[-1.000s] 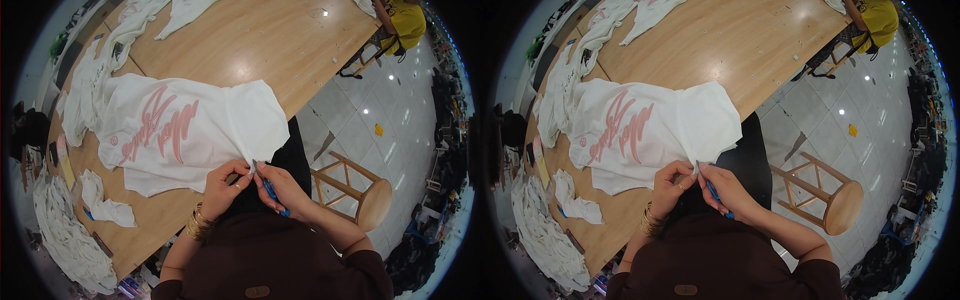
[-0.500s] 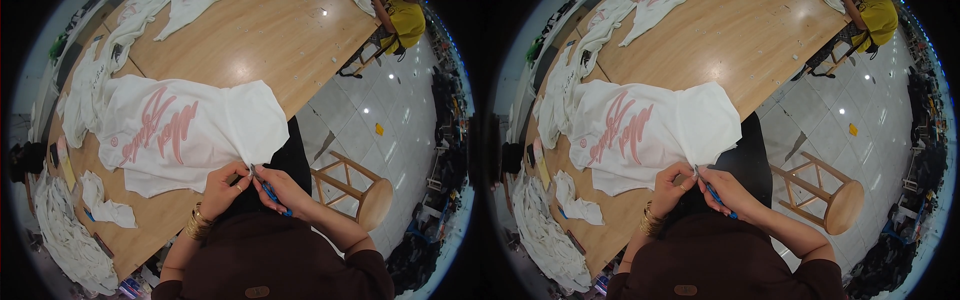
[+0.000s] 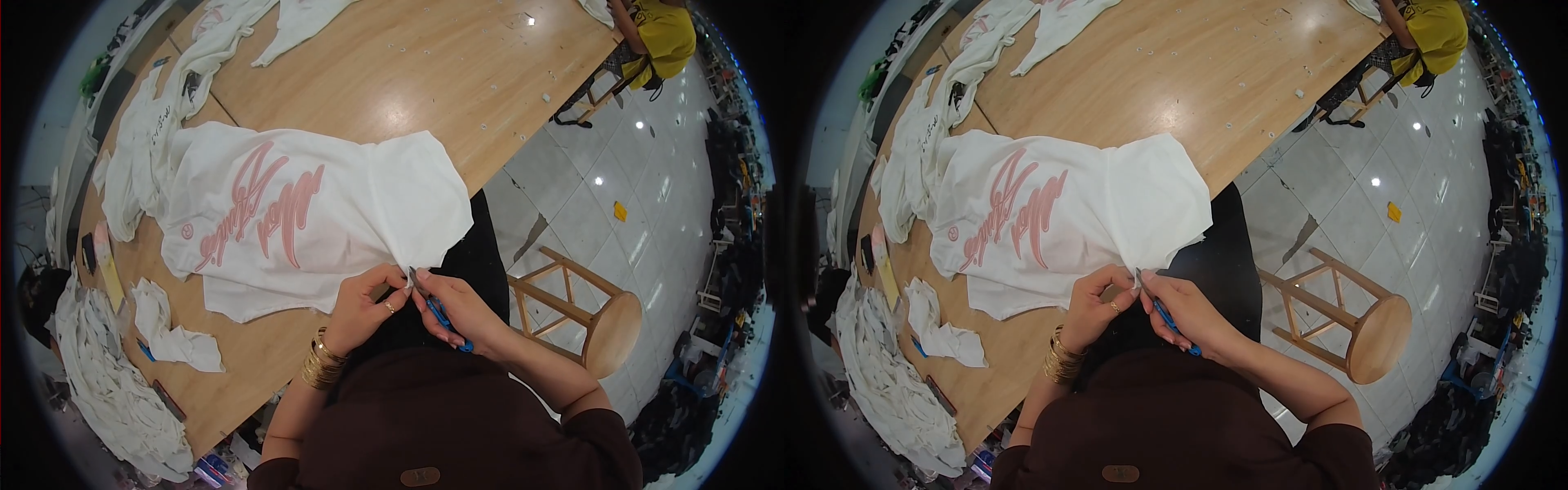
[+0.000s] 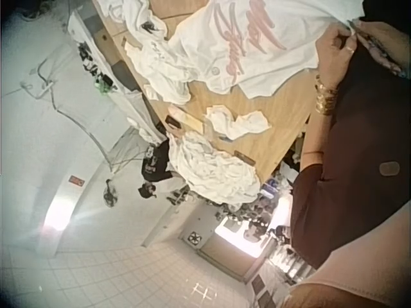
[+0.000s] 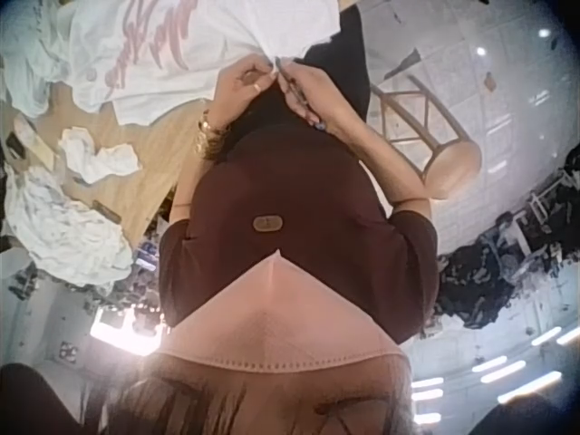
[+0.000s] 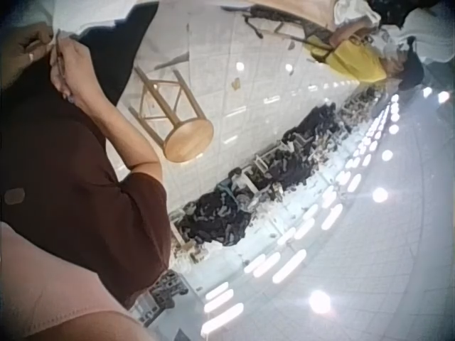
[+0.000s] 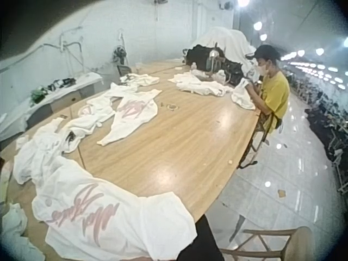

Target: Trimming excess threads and small fabric pieces from white t-shirts using scissors in a factory setting.

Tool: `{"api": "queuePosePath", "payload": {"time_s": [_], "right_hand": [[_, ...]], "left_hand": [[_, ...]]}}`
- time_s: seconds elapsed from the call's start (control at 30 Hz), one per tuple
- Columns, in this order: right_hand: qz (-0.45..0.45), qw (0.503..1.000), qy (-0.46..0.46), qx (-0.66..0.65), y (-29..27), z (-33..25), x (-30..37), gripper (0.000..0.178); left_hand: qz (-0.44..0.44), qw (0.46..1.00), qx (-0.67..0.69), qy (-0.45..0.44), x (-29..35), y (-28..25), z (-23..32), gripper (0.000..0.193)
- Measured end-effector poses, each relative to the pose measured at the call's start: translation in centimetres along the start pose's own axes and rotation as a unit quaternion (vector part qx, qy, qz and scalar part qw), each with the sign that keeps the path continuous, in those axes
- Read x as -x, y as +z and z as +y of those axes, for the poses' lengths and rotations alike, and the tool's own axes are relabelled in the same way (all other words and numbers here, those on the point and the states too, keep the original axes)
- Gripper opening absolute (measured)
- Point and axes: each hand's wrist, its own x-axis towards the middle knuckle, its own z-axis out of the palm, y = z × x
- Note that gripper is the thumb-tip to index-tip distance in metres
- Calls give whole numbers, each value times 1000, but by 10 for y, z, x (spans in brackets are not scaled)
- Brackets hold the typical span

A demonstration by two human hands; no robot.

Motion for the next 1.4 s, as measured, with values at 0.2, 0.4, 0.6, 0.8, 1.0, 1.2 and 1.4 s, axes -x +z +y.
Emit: {"api": "queuePosePath", "payload": {"time_s": [0.2,0.4,0.6,0.8,1.0,1.2,1.4], "right_hand": [[10,999,-15,49,0,3,-1,42],[12,998,-8,61,-1,2,-2,41],[95,985,-81,117,-10,1,-2,40],[238,915,-195,261,-18,5,-15,35],[276,885,-310,210,-18,-2,-25,18],[252,856,-365,266,-12,-7,-19,18],[242,855,-352,293,-12,-10,-12,18]], "left_hand": [[-12,1000,-13,0,-1,-1,2,6],[-16,999,-29,-9,-1,-3,1,5],[-22,999,-45,-5,0,-7,-3,8],[18,1000,8,8,-1,-5,-11,9],[53,998,18,15,-3,-5,1,8],[73,986,143,-48,-9,-7,12,4],[53,978,175,-99,-16,4,9,5]]}}
